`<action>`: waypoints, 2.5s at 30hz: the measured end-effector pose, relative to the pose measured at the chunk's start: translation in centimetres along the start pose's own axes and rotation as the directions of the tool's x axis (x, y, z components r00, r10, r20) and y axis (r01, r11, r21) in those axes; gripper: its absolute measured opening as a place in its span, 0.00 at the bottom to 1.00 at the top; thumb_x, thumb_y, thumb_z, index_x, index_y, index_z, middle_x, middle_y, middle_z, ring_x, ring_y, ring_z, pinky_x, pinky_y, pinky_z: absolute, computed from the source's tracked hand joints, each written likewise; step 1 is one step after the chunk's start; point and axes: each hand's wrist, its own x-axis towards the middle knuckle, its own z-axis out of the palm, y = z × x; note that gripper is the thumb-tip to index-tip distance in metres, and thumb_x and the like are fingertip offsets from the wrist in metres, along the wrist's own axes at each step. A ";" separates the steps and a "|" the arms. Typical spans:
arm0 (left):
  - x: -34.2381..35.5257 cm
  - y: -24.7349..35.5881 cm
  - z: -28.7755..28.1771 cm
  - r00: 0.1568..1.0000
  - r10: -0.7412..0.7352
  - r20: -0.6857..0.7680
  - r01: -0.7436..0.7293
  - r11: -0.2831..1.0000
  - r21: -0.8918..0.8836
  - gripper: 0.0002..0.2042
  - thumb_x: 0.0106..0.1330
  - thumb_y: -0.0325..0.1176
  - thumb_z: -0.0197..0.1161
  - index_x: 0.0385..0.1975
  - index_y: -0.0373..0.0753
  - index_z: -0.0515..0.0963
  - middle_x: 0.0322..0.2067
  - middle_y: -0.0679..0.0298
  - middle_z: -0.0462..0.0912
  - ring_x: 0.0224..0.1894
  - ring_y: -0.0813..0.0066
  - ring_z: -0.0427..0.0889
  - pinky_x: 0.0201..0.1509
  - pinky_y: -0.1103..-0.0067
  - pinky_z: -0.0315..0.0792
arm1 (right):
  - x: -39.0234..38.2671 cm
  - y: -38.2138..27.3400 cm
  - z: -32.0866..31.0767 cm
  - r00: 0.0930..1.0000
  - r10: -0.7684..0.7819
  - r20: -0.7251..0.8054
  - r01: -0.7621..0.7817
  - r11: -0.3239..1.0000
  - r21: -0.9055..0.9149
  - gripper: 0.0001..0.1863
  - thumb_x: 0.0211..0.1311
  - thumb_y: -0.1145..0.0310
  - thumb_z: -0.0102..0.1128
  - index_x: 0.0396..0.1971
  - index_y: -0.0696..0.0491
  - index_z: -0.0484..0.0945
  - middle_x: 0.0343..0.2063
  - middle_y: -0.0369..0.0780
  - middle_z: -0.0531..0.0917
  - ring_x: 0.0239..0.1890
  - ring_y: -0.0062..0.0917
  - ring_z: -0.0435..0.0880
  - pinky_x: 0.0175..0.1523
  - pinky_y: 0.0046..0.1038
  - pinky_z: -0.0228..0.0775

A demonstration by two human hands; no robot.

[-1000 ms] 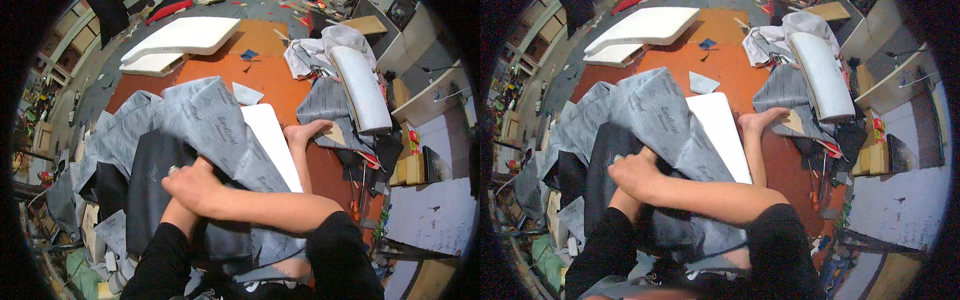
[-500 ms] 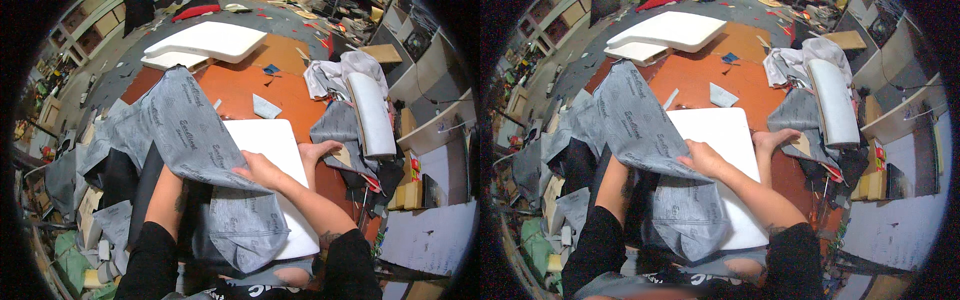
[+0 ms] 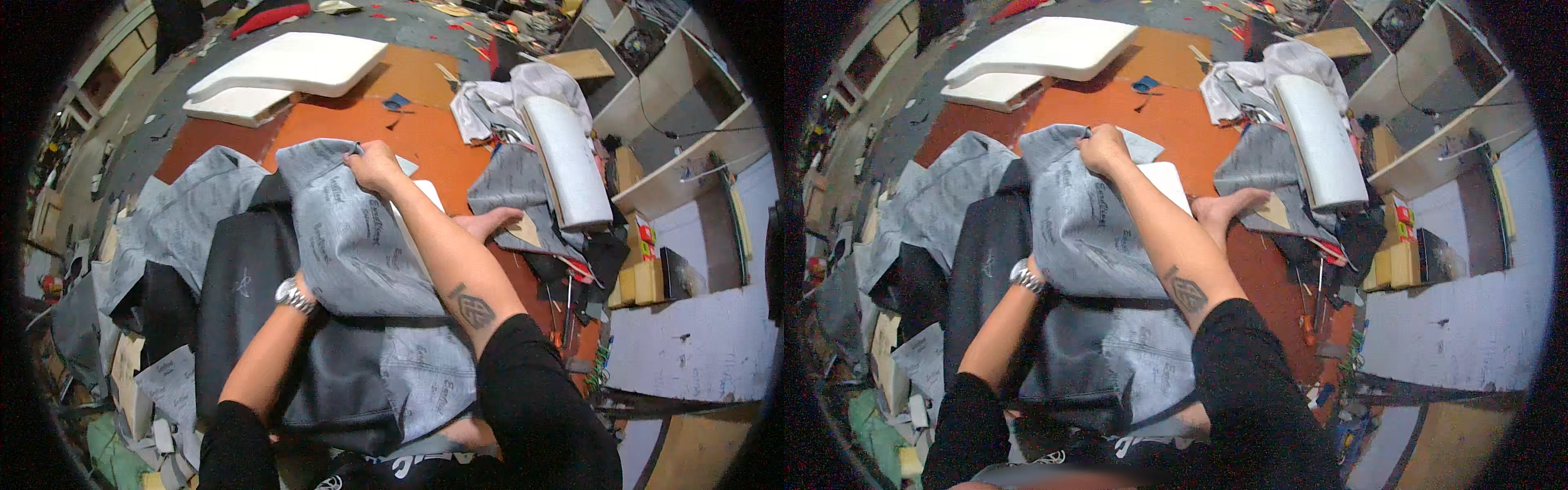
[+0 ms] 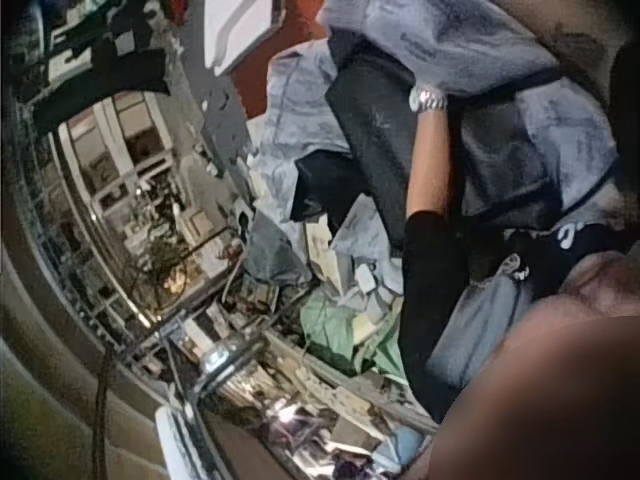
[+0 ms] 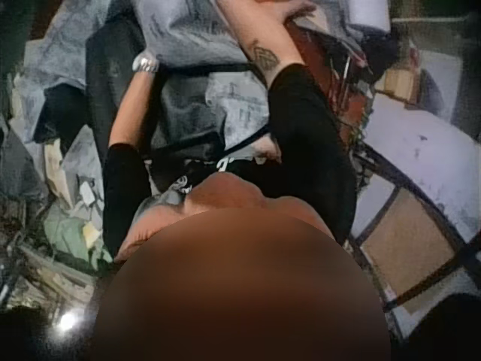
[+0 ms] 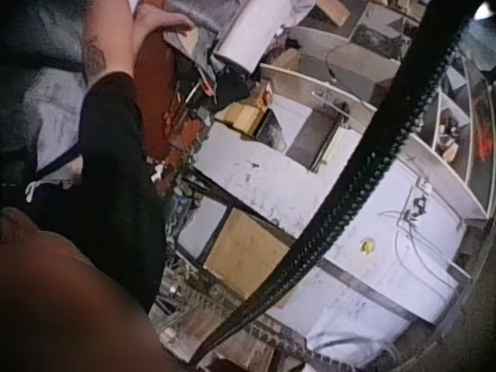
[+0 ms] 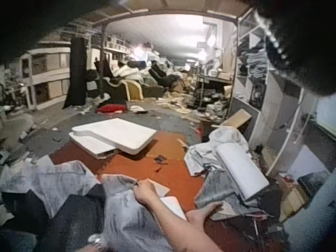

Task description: The person wraps a rectangular foam seat with black upholstery fabric, smoothing and tucking the material around the edges. They repeatedly flip the seat and use a staple gun to secure the fabric to the underside, working around all sides.

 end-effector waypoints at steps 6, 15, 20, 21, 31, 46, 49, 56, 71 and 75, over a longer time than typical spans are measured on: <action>-8.2 -3.9 1.4 0.922 -0.387 0.022 0.388 0.920 -0.058 0.33 0.77 0.55 0.54 0.76 0.45 0.65 0.80 0.53 0.54 0.83 0.47 0.47 0.78 0.37 0.42 | 2.4 12.3 -2.7 0.910 0.339 -0.239 -0.385 0.905 -0.183 0.18 0.68 0.58 0.64 0.49 0.54 0.88 0.51 0.51 0.88 0.56 0.46 0.87 0.58 0.45 0.79; -9.5 1.7 1.3 0.972 -0.218 0.093 0.217 0.976 0.021 0.33 0.71 0.63 0.58 0.76 0.64 0.67 0.81 0.46 0.48 0.82 0.34 0.42 0.76 0.31 0.39 | 1.2 20.5 -3.1 0.836 0.531 -0.136 -0.546 0.830 -0.116 0.25 0.66 0.48 0.68 0.44 0.57 0.86 0.46 0.49 0.89 0.49 0.39 0.89 0.48 0.43 0.81; -9.5 8.5 2.4 0.990 0.074 0.120 -0.073 0.997 -0.012 0.34 0.70 0.61 0.58 0.74 0.55 0.70 0.81 0.46 0.49 0.82 0.36 0.42 0.77 0.32 0.36 | -16.5 18.1 -11.3 0.866 0.471 0.170 -0.499 0.835 0.230 0.26 0.74 0.41 0.60 0.37 0.53 0.82 0.27 0.33 0.83 0.23 0.18 0.79 0.30 0.23 0.72; -9.9 9.6 2.6 0.990 0.107 0.095 -0.098 0.991 -0.092 0.34 0.69 0.61 0.58 0.74 0.53 0.71 0.80 0.46 0.50 0.82 0.37 0.42 0.77 0.33 0.35 | -21.9 16.9 -12.6 0.869 0.447 0.214 -0.492 0.832 0.257 0.26 0.75 0.42 0.59 0.37 0.53 0.82 0.28 0.32 0.84 0.23 0.17 0.79 0.29 0.22 0.70; -14.1 16.4 2.4 0.948 0.316 0.041 -0.218 0.740 -0.637 0.28 0.67 0.51 0.63 0.65 0.46 0.79 0.68 0.52 0.76 0.74 0.47 0.65 0.81 0.55 0.48 | -44.1 5.9 -8.0 0.838 0.497 -0.224 -0.495 0.866 0.069 0.28 0.69 0.45 0.66 0.32 0.60 0.86 0.23 0.48 0.85 0.29 0.42 0.87 0.38 0.40 0.76; -10.0 21.4 6.2 0.904 0.426 0.029 -0.287 0.658 -0.696 0.32 0.65 0.55 0.66 0.67 0.48 0.77 0.69 0.54 0.75 0.72 0.49 0.69 0.77 0.57 0.59 | -45.7 15.1 -6.9 0.804 0.496 -0.329 -0.370 0.849 0.376 0.27 0.62 0.50 0.75 0.18 0.59 0.79 0.15 0.40 0.79 0.20 0.23 0.76 0.29 0.34 0.70; -9.4 22.6 6.8 0.853 0.517 -0.076 -0.505 0.779 -0.372 0.29 0.66 0.55 0.65 0.65 0.49 0.79 0.67 0.55 0.77 0.70 0.51 0.71 0.74 0.58 0.63 | -46.3 15.6 -8.1 0.736 0.667 -0.118 -0.490 0.645 0.587 0.23 0.65 0.54 0.75 0.19 0.54 0.79 0.18 0.31 0.76 0.23 0.15 0.70 0.28 0.26 0.63; -8.8 23.5 7.9 0.869 0.483 -0.106 -0.473 0.749 -0.464 0.27 0.69 0.54 0.62 0.65 0.50 0.78 0.64 0.54 0.79 0.68 0.50 0.74 0.73 0.57 0.64 | -45.0 7.3 -9.7 0.783 0.481 -0.394 -0.366 0.869 0.333 0.21 0.60 0.53 0.79 0.27 0.55 0.80 0.23 0.39 0.83 0.29 0.21 0.83 0.36 0.30 0.77; -8.1 28.3 3.6 0.931 0.363 0.040 -0.363 0.932 -0.005 0.26 0.66 0.47 0.68 0.61 0.44 0.77 0.72 0.61 0.69 0.79 0.48 0.58 0.73 0.28 0.49 | -45.7 14.3 -5.5 0.647 0.471 -0.600 -0.493 0.859 0.142 0.15 0.76 0.62 0.57 0.36 0.59 0.78 0.30 0.56 0.86 0.38 0.58 0.85 0.42 0.54 0.76; -8.7 28.6 2.5 0.939 0.337 0.072 -0.325 0.936 -0.137 0.34 0.61 0.53 0.74 0.67 0.51 0.73 0.77 0.63 0.62 0.82 0.47 0.51 0.75 0.30 0.45 | -48.1 20.8 -0.2 0.647 0.627 -0.434 -0.614 0.766 0.191 0.15 0.76 0.63 0.54 0.35 0.61 0.79 0.34 0.60 0.85 0.42 0.61 0.84 0.46 0.53 0.74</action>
